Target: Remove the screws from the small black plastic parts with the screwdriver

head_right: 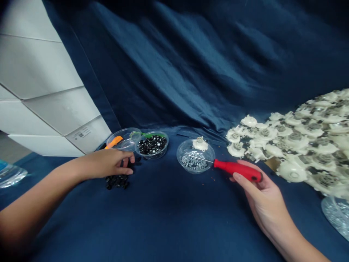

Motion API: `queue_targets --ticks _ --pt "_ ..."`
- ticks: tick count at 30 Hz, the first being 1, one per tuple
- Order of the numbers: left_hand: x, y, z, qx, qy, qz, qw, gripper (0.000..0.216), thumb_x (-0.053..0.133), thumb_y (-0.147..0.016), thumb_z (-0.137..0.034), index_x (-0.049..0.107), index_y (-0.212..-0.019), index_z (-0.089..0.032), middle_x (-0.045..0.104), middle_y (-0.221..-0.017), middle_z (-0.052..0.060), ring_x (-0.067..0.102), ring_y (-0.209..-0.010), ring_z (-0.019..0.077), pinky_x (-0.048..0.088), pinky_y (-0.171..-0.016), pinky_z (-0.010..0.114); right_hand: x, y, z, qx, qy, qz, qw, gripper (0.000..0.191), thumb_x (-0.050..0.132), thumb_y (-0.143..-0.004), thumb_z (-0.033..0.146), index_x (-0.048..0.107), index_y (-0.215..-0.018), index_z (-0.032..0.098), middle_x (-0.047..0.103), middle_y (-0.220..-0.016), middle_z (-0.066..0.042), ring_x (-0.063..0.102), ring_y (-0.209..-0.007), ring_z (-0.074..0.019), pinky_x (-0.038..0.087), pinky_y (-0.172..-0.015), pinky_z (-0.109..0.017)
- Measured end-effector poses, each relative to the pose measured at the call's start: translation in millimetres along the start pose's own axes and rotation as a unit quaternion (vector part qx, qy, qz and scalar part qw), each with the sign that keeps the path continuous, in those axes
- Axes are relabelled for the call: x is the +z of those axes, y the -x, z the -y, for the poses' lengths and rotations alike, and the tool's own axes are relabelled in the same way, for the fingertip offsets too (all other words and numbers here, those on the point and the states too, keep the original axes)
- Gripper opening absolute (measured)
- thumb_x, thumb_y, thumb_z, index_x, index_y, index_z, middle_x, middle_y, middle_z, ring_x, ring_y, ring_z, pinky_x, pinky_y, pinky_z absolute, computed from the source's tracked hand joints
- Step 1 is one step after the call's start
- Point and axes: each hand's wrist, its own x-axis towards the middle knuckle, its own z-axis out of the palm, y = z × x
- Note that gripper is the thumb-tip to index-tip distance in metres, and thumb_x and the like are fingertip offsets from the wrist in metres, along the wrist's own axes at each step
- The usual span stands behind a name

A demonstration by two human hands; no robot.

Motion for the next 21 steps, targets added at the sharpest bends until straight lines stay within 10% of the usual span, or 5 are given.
queue_targets --ticks 9,21 --pt "2 -2 -17 0.032 -0.095 -0.092 0.991 0.014 0.064 -0.098 -0.026 0.074 -0.089 -0.021 0.079 -0.087 0.006 0.066 -0.072 0.0232 0.038 -0.068 0.034 -21 4 -3 -0.261 0.295 0.073 0.916 0.051 0.083 -0.093 0.050 0.073 -0.140 0.033 0.079 -0.137 -0.008 0.077 -0.121 -0.0334 0.062 -0.108 -0.046" --pt "15 -6 -17 -0.021 -0.086 -0.061 0.994 0.008 0.069 -0.094 -0.021 0.075 -0.090 -0.024 0.076 -0.082 0.005 0.068 -0.072 0.0252 0.035 -0.065 0.033 -22 11 5 -0.276 0.335 0.119 0.893 0.046 0.072 -0.102 0.048 0.064 -0.146 0.037 0.076 -0.137 -0.006 0.073 -0.121 -0.0332 0.058 -0.102 -0.046"
